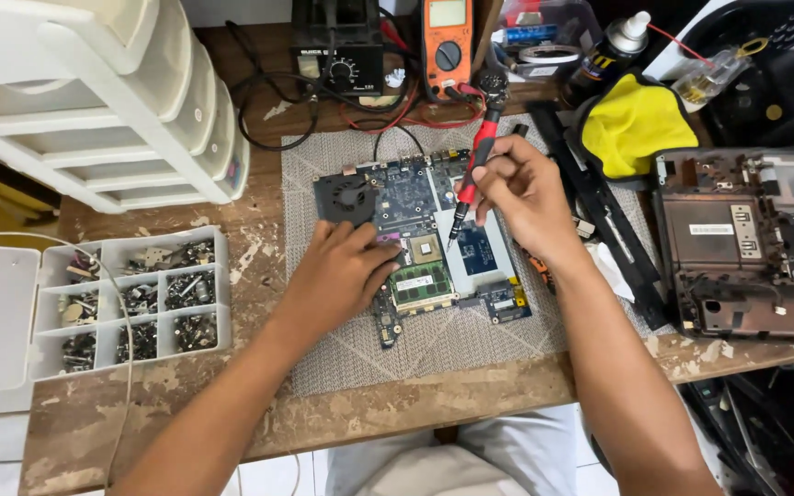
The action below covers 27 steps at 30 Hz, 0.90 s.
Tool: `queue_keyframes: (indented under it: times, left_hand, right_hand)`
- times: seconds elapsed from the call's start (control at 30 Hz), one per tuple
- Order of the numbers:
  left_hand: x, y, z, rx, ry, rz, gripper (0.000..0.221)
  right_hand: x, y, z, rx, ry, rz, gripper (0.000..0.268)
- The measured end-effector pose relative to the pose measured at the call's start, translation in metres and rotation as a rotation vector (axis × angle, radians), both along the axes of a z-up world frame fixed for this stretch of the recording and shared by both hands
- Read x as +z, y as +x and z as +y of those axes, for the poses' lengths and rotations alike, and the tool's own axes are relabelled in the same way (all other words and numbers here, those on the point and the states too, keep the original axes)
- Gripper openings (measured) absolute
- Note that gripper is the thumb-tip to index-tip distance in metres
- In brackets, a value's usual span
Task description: Connecting internal cables and components to a laptop motherboard on a repair bench.
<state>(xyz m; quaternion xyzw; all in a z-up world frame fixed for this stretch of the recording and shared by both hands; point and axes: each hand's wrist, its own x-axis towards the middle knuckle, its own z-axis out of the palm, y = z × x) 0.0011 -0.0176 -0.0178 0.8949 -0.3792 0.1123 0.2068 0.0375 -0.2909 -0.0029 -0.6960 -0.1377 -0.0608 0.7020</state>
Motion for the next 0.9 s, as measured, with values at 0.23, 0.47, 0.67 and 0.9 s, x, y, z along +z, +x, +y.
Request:
queue_keyframes:
  times: [0.23,0.47,0.67,0.9]
  left_hand:
    - [-0.004,-0.001,0.001,0.023,-0.048,-0.031,0.027]
    - [0.0,-0.003,0.009,0.04,-0.063,0.02,0.024]
    - [-0.002,-0.009,0.007,0.036,-0.012,-0.005,0.012]
    - [0.002,-0.008,0.006,0.029,0.012,-0.03,0.011]
  right_hand:
    - [-0.01,-0.006,0.015,-0.046,-0.143,-0.309,0.043]
    - [0.001,-0.021,0.046,-0.057,-0.273,-0.55,0.071]
    - [-0.01,-0.022,0.063,-0.076,-0.399,-0.571,0.063]
    - [-0.018,-0.022,0.061,-0.065,-0.463,-0.571,0.059]
